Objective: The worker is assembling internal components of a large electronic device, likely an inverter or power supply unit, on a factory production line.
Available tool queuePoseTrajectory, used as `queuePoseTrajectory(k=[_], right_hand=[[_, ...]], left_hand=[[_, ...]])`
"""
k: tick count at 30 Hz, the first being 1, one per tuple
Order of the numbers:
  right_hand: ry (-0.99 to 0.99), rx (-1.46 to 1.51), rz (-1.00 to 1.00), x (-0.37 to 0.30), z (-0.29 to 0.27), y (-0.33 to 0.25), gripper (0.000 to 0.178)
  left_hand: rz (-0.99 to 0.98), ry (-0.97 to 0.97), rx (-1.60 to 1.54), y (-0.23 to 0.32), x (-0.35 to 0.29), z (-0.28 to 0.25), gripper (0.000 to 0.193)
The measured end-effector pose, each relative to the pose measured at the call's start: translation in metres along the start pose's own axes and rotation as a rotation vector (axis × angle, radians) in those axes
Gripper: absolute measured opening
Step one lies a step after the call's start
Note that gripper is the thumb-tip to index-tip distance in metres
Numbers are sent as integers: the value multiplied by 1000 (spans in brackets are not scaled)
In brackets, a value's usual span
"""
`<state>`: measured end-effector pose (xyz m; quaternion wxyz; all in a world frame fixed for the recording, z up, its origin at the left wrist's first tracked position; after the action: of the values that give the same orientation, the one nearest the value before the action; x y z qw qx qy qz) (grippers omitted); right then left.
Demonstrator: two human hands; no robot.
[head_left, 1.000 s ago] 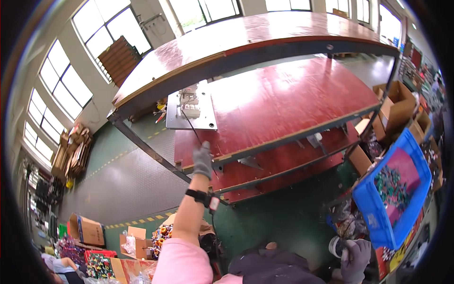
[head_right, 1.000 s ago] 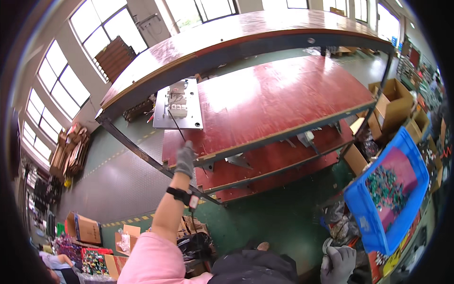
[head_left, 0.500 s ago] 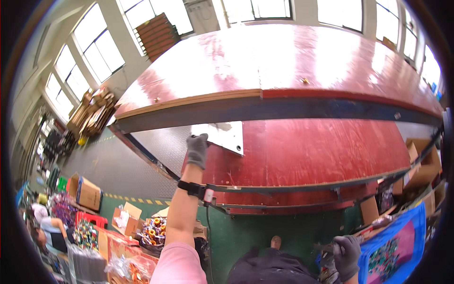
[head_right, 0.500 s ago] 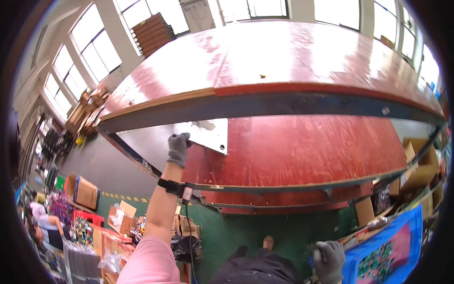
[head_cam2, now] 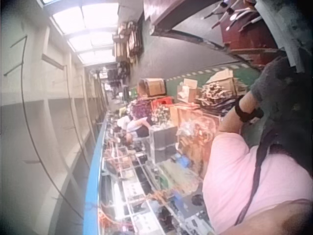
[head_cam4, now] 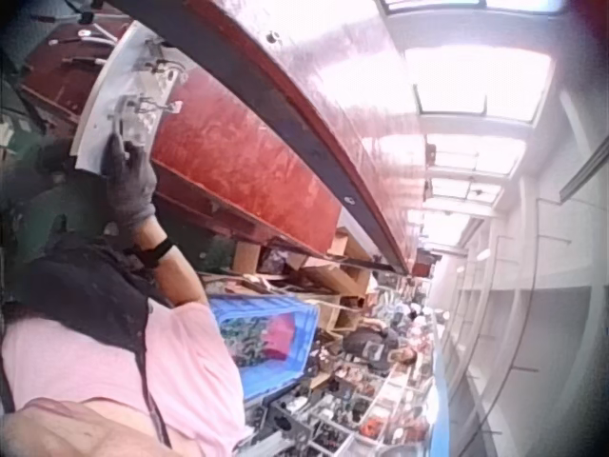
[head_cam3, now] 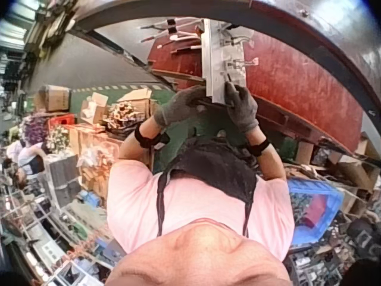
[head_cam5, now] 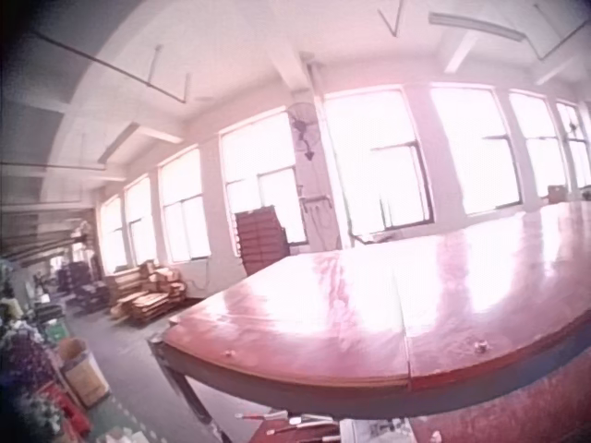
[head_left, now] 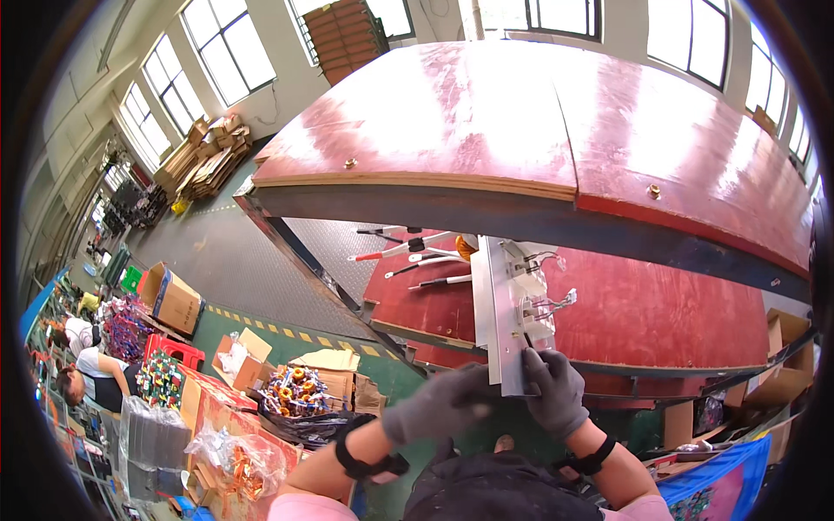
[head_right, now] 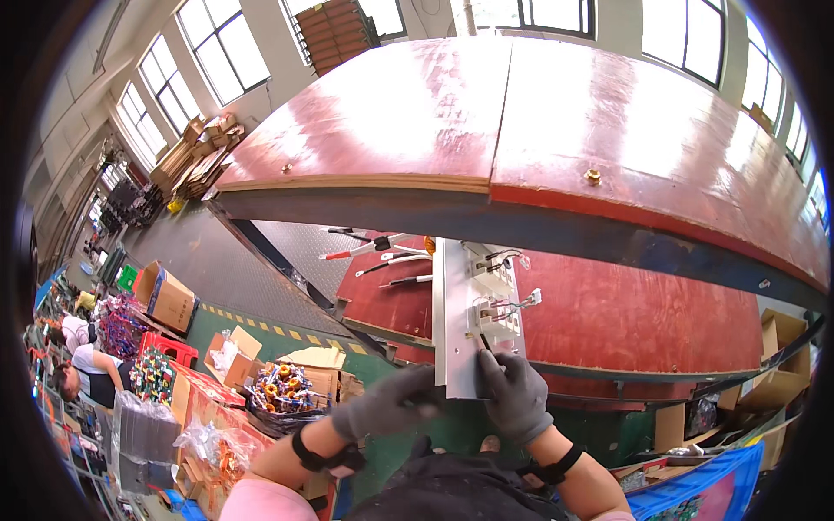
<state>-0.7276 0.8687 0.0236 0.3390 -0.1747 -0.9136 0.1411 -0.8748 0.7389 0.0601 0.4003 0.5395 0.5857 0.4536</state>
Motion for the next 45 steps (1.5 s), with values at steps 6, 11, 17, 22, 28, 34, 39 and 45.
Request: queuePoseTrajectory(k=[6, 11, 17, 22, 28, 34, 39, 45], right_hand=[[89, -95, 94, -19, -7, -22, 58], [116, -124, 169, -71, -26, -76, 53], [244, -130, 354, -151, -75, -131, 45], [402, -387, 646, -236, -128, -196, 54], [977, -788, 594, -389, -133, -322, 42], [981, 181, 1256, -493, -40, -343, 37], [1185, 538, 1004, -530, -56, -317, 24], [1441, 761, 855, -559, -95, -350, 29]], left_hand=[[-228, 189, -701, -20, 38, -83, 41], [-365, -52, -651, -3, 73, -59, 32], [-355, -262, -374, 49, 39, 16, 33], [-492, -419, -500, 82, -8, 85, 32], [-236, -534, -435, 120, -66, 183, 34], [-659, -664, -597, 165, -177, 306, 11], [-708, -942, -567, 210, -282, 376, 11], [-721, -1344, -417, 241, -347, 445, 14]])
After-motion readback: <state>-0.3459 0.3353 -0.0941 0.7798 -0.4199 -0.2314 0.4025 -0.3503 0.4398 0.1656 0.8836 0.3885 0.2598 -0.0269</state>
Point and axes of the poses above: each hand's wrist, its own x-axis towards the middle knuckle, its own z-axis out of the palm, y = z × x, the point moved 3 cm from there along x, towards the middle knuckle
